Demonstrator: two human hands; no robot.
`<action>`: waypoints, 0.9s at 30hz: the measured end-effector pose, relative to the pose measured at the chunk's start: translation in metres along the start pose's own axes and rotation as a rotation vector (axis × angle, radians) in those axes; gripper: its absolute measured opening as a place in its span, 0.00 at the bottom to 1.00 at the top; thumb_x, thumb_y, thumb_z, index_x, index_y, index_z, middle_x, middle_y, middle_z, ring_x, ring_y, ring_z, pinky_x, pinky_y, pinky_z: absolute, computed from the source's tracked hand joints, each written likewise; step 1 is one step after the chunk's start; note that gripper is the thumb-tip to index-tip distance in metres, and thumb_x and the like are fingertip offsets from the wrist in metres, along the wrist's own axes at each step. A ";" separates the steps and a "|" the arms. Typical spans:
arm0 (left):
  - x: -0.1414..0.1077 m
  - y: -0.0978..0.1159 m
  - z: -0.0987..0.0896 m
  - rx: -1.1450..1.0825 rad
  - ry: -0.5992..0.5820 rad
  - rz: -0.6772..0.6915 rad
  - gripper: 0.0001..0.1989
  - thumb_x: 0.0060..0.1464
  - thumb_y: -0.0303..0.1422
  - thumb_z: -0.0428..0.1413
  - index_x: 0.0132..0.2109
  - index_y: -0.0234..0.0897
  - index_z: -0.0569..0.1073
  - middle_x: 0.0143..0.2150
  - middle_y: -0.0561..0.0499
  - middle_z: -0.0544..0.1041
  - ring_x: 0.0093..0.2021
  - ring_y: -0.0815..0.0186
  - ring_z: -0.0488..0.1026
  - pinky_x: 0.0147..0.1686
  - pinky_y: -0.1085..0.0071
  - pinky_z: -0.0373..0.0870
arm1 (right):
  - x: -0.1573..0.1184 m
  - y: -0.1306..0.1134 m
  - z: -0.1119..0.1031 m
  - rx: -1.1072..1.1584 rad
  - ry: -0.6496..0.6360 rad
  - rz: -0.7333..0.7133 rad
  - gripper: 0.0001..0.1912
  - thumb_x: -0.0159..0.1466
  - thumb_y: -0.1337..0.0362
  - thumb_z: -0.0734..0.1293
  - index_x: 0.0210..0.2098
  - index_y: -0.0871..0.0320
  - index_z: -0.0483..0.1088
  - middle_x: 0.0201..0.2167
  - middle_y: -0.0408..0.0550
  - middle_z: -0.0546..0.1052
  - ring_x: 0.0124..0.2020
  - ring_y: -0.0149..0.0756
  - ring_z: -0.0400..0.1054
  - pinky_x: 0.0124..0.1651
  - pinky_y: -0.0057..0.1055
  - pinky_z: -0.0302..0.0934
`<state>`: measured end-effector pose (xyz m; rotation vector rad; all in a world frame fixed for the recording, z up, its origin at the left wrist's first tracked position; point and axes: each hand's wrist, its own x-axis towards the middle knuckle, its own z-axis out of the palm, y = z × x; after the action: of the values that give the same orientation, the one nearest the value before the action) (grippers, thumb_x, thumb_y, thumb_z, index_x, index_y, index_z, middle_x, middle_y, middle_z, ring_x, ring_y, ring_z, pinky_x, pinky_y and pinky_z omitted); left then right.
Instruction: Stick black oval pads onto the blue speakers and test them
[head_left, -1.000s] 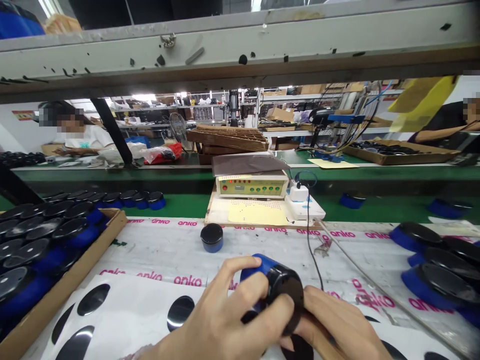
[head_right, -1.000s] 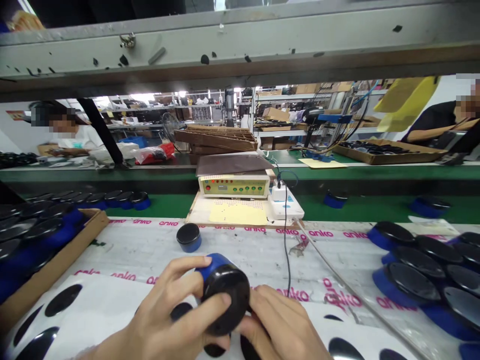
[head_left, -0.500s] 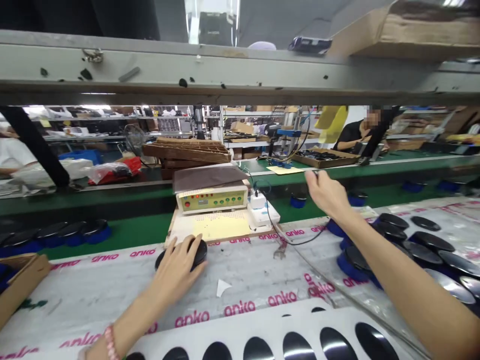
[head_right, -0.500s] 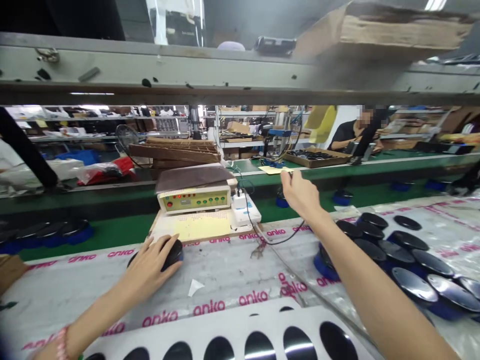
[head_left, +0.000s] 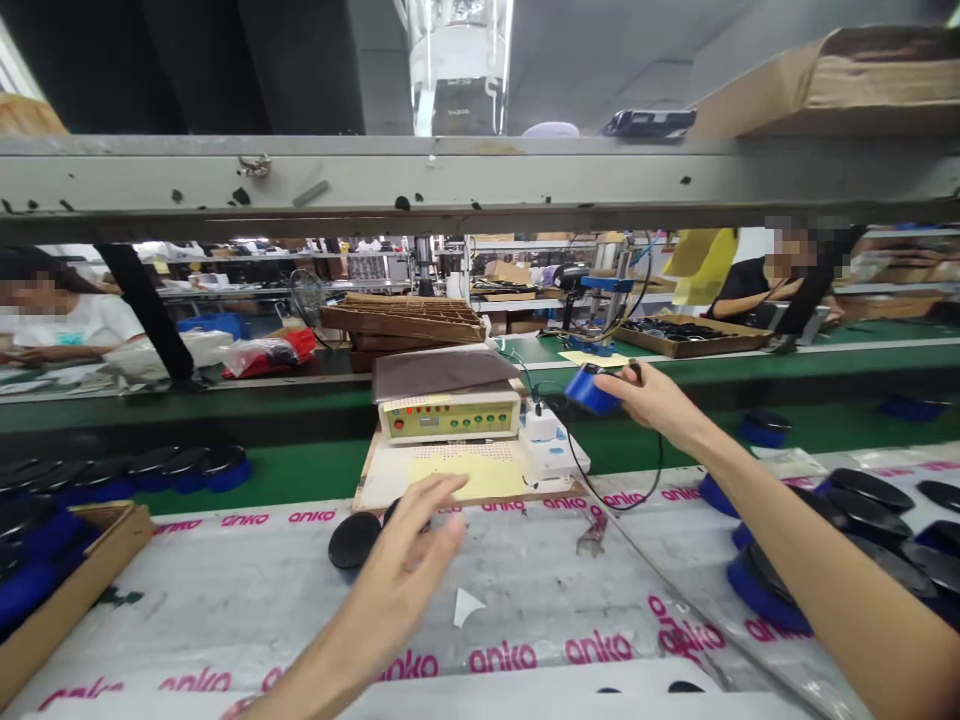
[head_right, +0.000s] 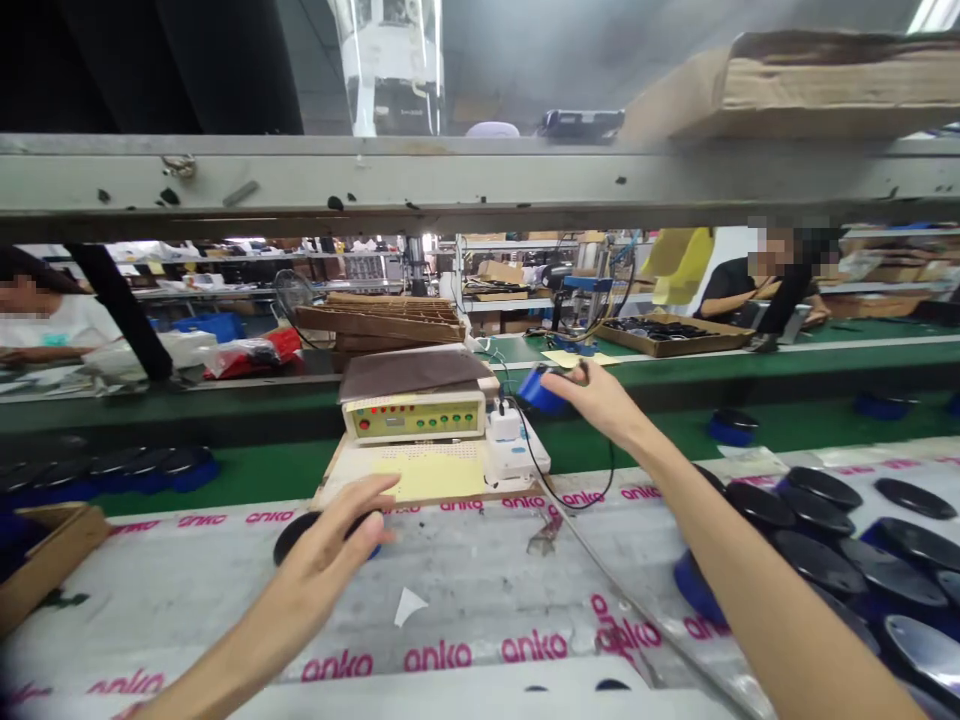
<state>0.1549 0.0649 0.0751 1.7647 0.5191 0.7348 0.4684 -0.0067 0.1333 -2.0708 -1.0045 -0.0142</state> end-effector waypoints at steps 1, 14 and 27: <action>-0.001 0.010 0.011 -0.098 -0.043 0.019 0.21 0.60 0.45 0.50 0.59 0.53 0.62 0.65 0.50 0.53 0.62 0.55 0.57 0.53 0.62 0.66 | -0.019 -0.019 0.001 0.028 -0.073 -0.064 0.17 0.60 0.49 0.66 0.33 0.58 0.62 0.31 0.43 0.72 0.29 0.31 0.65 0.31 0.28 0.61; -0.046 0.028 -0.013 -0.866 -0.062 -0.315 0.22 0.49 0.40 0.63 0.50 0.40 0.70 0.56 0.44 0.68 0.43 0.60 0.70 0.35 0.63 0.74 | -0.168 -0.094 0.019 0.036 -0.426 -0.795 0.13 0.70 0.64 0.53 0.30 0.54 0.60 0.26 0.39 0.68 0.25 0.30 0.62 0.29 0.29 0.55; -0.060 0.020 -0.011 -0.312 0.060 -0.116 0.32 0.47 0.51 0.60 0.54 0.43 0.61 0.45 0.47 0.71 0.42 0.59 0.71 0.43 0.63 0.70 | -0.187 -0.095 0.033 -0.156 -0.203 -0.930 0.14 0.65 0.73 0.55 0.24 0.56 0.60 0.18 0.40 0.65 0.15 0.29 0.56 0.19 0.31 0.45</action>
<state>0.1039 0.0260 0.0831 1.4156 0.5130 0.7450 0.2682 -0.0725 0.1118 -1.5745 -2.0603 -0.3710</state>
